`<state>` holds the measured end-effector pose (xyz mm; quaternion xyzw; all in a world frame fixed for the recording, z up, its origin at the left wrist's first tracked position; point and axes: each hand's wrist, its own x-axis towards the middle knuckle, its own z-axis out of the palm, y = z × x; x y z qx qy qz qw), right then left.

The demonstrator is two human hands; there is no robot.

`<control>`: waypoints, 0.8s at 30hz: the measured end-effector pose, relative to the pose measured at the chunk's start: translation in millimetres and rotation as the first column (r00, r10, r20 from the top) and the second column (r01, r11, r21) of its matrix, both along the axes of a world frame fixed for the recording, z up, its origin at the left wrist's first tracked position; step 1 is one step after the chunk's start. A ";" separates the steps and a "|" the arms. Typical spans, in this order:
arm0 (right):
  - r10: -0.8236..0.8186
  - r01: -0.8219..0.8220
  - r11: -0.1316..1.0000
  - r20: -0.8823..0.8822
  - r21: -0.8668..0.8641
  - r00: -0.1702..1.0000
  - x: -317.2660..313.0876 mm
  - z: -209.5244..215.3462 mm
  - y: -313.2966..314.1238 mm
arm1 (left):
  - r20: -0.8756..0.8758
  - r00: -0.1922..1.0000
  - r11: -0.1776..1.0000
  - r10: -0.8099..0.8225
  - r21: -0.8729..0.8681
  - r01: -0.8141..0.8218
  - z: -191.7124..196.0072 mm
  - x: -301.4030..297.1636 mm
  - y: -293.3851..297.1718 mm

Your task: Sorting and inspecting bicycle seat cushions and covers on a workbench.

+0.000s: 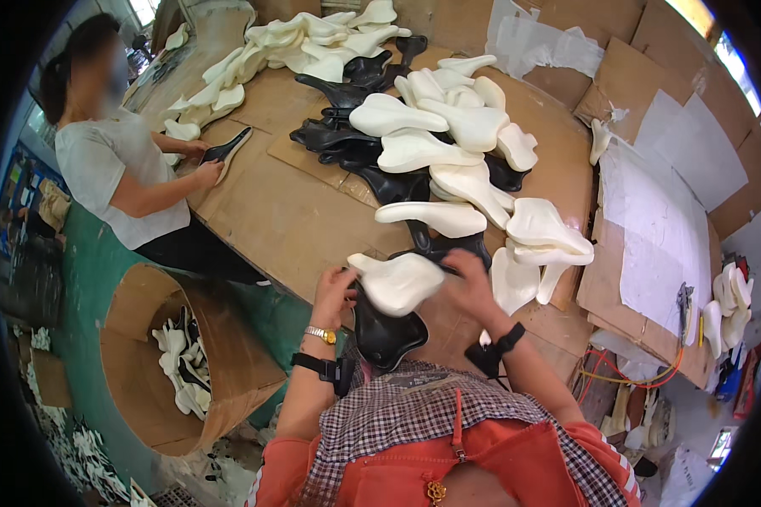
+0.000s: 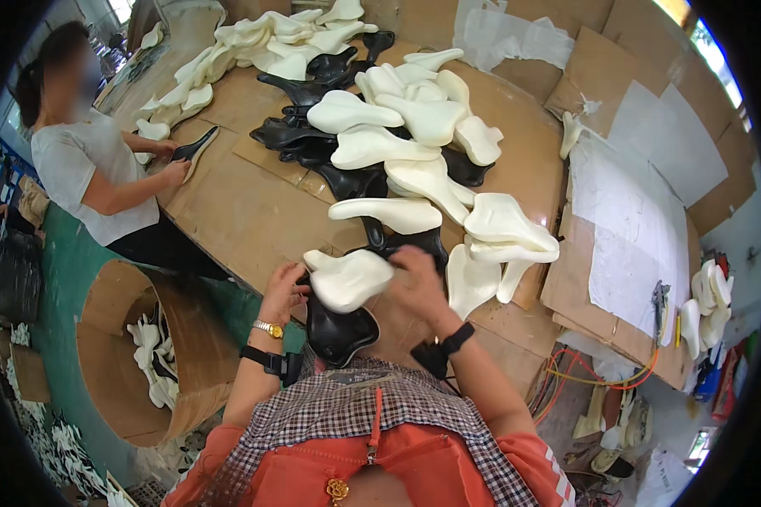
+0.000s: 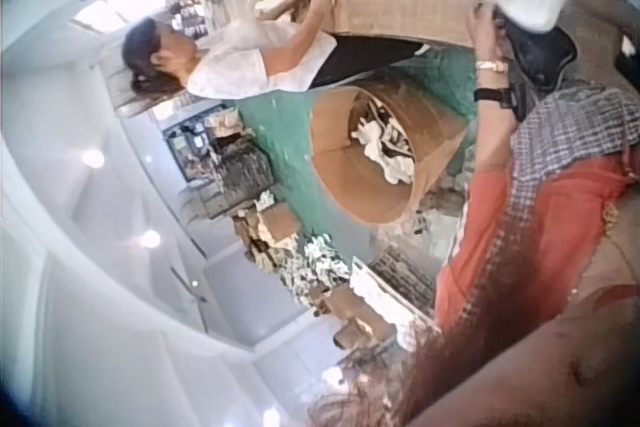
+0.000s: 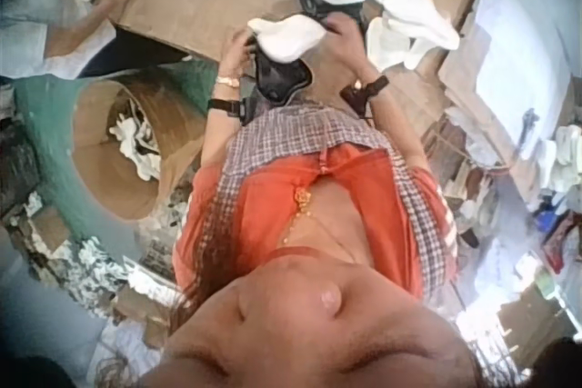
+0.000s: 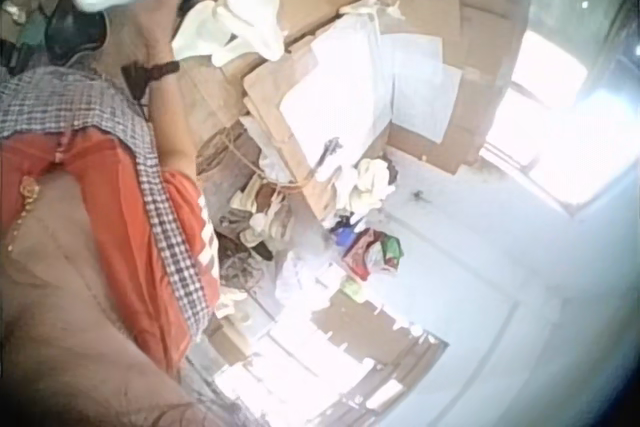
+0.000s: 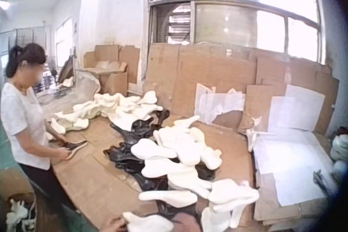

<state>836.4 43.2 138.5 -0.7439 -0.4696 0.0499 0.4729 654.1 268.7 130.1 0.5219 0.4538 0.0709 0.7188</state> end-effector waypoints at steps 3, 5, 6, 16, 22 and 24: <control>-0.459 0.487 0.851 0.172 -0.199 0.872 53.1 -53.3 -13.4 | 0.014 0.999 0.999 -0.047 -0.010 0.047 -13.3 -7.6 -8.2; -0.528 0.562 0.798 0.199 -0.216 0.826 71.5 -64.2 -11.4 | 0.016 0.998 0.995 -0.060 -0.076 0.061 -7.9 -6.5 -13.6; -0.602 0.600 0.731 0.106 -0.325 0.791 75.7 -63.2 -6.9 | 0.014 0.998 0.996 -0.053 -0.075 0.054 -8.7 -7.7 -14.4; -0.353 0.358 0.934 0.177 0.002 0.919 2.4 42.5 -28.8 | -0.129 0.987 0.970 -0.092 0.210 0.118 -23.2 20.9 -18.2; -0.115 0.127 0.979 0.080 -0.160 0.990 -23.2 74.2 -79.4 | -0.012 0.983 0.963 -0.181 0.200 0.180 -1.5 51.4 -25.8; -0.106 0.122 0.985 0.138 -0.118 0.985 -6.9 75.2 -74.8 | -0.010 0.977 0.965 -0.215 0.154 0.214 3.9 55.6 -35.1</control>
